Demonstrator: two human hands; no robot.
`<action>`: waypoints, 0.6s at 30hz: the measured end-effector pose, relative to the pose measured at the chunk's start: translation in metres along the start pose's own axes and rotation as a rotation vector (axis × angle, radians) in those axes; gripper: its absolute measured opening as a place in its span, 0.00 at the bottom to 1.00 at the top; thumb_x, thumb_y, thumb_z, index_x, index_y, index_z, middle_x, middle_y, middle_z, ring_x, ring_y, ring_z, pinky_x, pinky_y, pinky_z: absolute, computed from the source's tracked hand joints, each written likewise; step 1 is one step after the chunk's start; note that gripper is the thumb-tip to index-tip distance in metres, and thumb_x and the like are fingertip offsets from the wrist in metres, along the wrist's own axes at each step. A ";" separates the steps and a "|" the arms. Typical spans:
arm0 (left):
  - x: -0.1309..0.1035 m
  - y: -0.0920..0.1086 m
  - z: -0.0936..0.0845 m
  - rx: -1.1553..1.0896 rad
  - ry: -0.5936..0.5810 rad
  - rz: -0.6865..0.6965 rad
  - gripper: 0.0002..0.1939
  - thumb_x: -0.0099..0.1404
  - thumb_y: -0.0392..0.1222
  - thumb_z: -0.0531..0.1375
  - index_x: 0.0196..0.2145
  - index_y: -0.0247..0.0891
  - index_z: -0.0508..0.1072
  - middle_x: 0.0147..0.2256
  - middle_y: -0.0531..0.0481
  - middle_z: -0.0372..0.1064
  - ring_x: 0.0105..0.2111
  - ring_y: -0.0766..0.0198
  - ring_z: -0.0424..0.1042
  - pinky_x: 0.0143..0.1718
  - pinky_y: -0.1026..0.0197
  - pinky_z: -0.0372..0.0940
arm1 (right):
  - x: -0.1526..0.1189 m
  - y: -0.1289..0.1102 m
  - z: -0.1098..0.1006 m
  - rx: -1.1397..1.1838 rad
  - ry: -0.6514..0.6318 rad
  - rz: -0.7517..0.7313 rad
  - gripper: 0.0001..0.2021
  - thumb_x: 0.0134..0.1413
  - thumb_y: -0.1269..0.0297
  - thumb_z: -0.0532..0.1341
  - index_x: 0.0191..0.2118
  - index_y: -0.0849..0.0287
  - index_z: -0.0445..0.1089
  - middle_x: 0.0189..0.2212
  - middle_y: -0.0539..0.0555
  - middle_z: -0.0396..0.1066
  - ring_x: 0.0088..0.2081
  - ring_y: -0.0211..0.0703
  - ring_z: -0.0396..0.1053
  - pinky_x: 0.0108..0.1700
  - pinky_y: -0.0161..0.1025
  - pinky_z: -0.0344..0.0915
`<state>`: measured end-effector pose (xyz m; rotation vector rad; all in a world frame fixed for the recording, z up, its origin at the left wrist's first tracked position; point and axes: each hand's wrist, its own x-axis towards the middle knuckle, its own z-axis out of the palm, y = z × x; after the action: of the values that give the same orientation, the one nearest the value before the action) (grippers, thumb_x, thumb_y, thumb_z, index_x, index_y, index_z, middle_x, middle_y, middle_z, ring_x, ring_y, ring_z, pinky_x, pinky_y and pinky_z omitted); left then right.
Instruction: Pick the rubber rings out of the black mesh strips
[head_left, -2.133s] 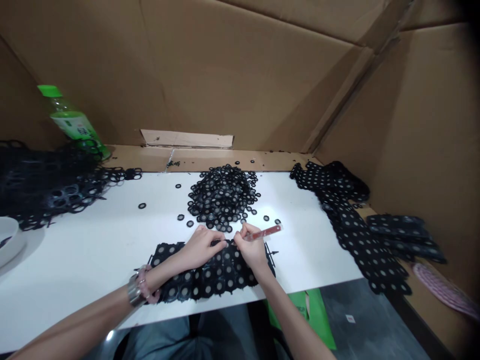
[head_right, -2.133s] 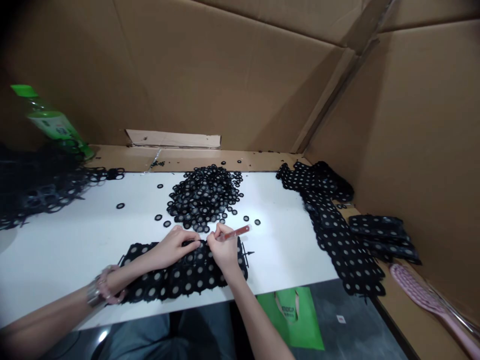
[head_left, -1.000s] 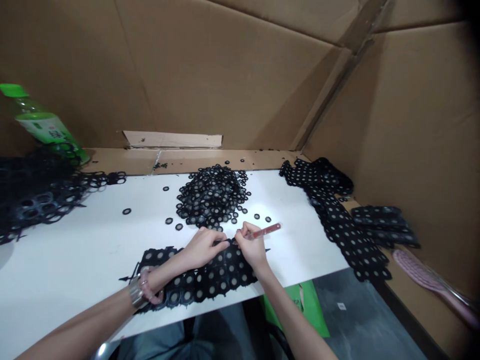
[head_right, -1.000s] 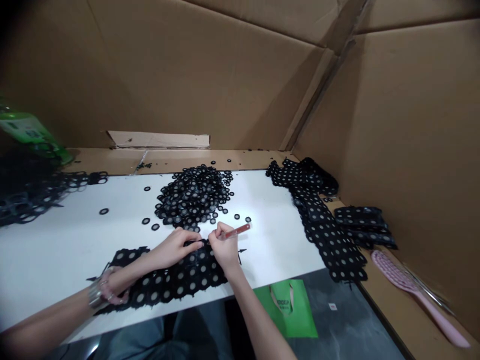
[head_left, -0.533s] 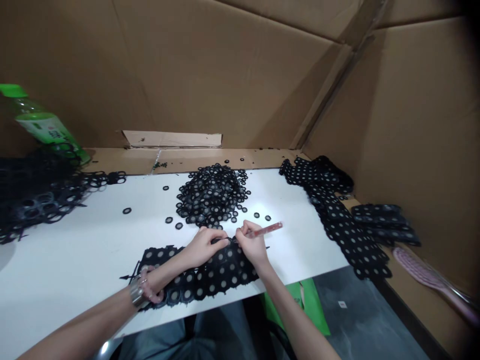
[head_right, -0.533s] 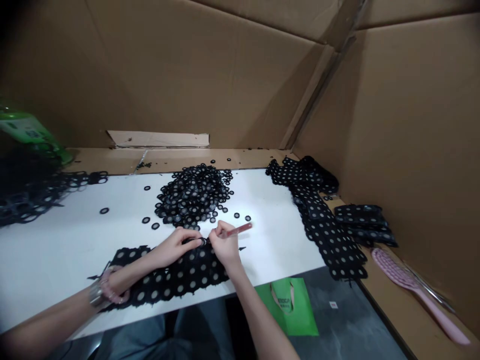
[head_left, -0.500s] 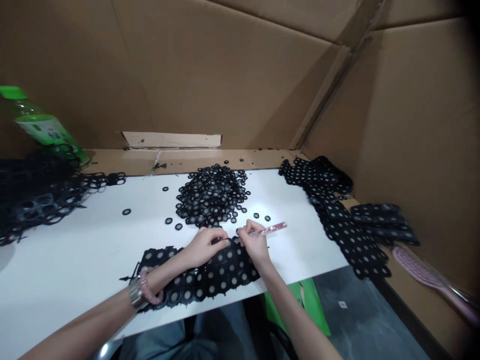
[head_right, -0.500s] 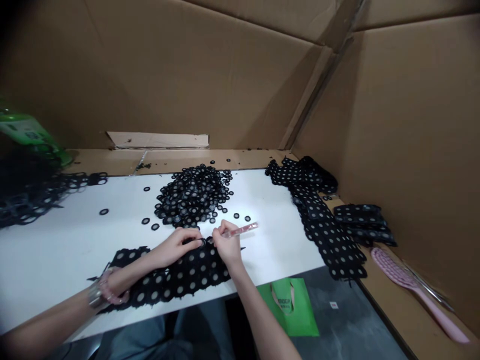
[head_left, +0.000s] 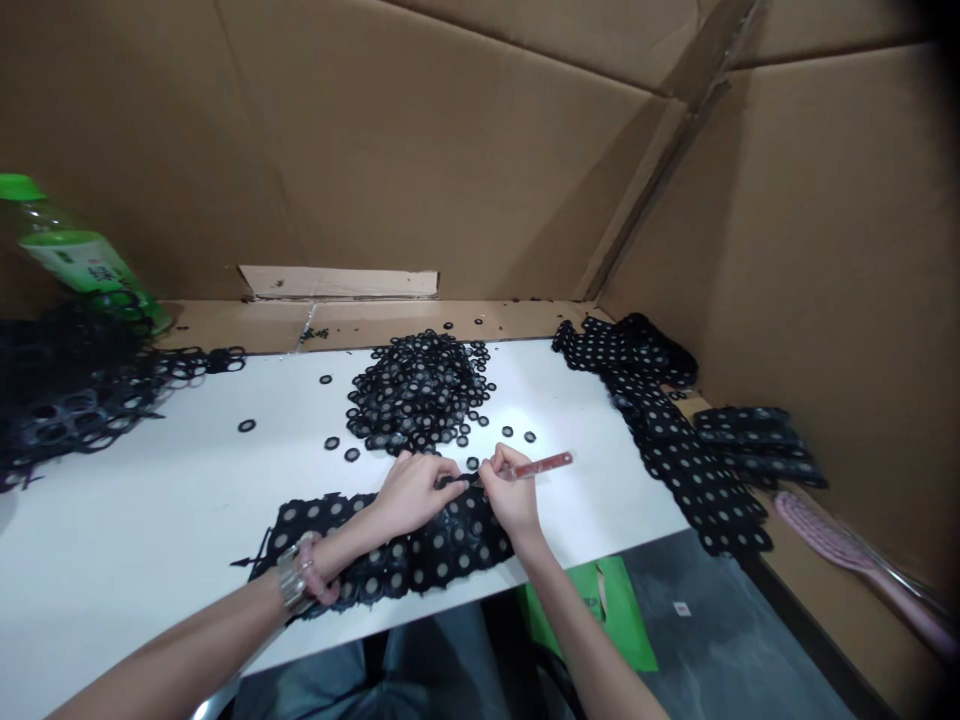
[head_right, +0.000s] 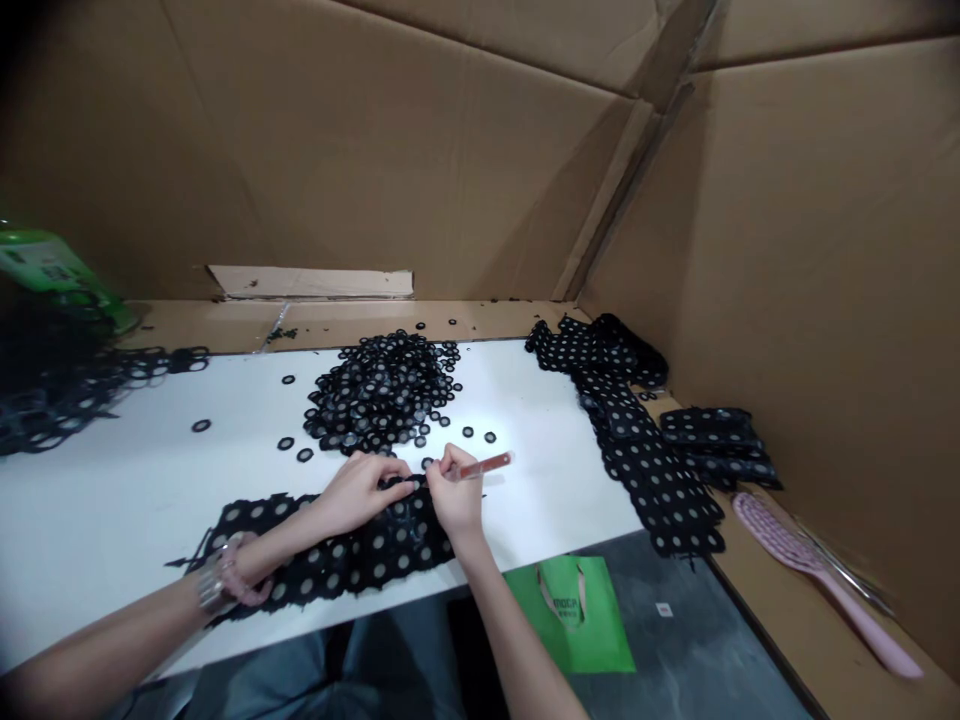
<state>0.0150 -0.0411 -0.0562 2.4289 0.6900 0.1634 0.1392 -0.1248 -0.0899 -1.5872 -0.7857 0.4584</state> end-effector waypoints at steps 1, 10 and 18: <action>0.000 0.000 0.000 -0.012 0.007 -0.002 0.11 0.60 0.46 0.53 0.28 0.41 0.73 0.27 0.55 0.73 0.28 0.63 0.69 0.32 0.65 0.53 | 0.000 0.000 0.000 -0.020 0.010 -0.014 0.12 0.38 0.73 0.54 0.16 0.56 0.48 0.12 0.41 0.47 0.16 0.32 0.51 0.21 0.32 0.48; 0.000 -0.005 0.005 -0.119 0.000 -0.007 0.12 0.61 0.46 0.52 0.28 0.40 0.72 0.29 0.56 0.74 0.29 0.63 0.68 0.38 0.61 0.51 | 0.000 -0.003 0.000 -0.070 0.010 -0.051 0.12 0.38 0.74 0.53 0.16 0.56 0.46 0.13 0.41 0.44 0.17 0.32 0.46 0.20 0.32 0.44; 0.001 -0.009 0.010 -0.214 -0.018 -0.012 0.13 0.61 0.47 0.51 0.29 0.39 0.71 0.28 0.56 0.73 0.27 0.64 0.67 0.43 0.58 0.49 | -0.003 -0.006 0.003 -0.108 -0.054 -0.107 0.13 0.39 0.73 0.52 0.16 0.56 0.45 0.13 0.42 0.43 0.17 0.32 0.46 0.21 0.33 0.45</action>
<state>0.0141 -0.0398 -0.0693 2.2189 0.6441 0.2001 0.1336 -0.1253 -0.0846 -1.6284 -0.9451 0.3881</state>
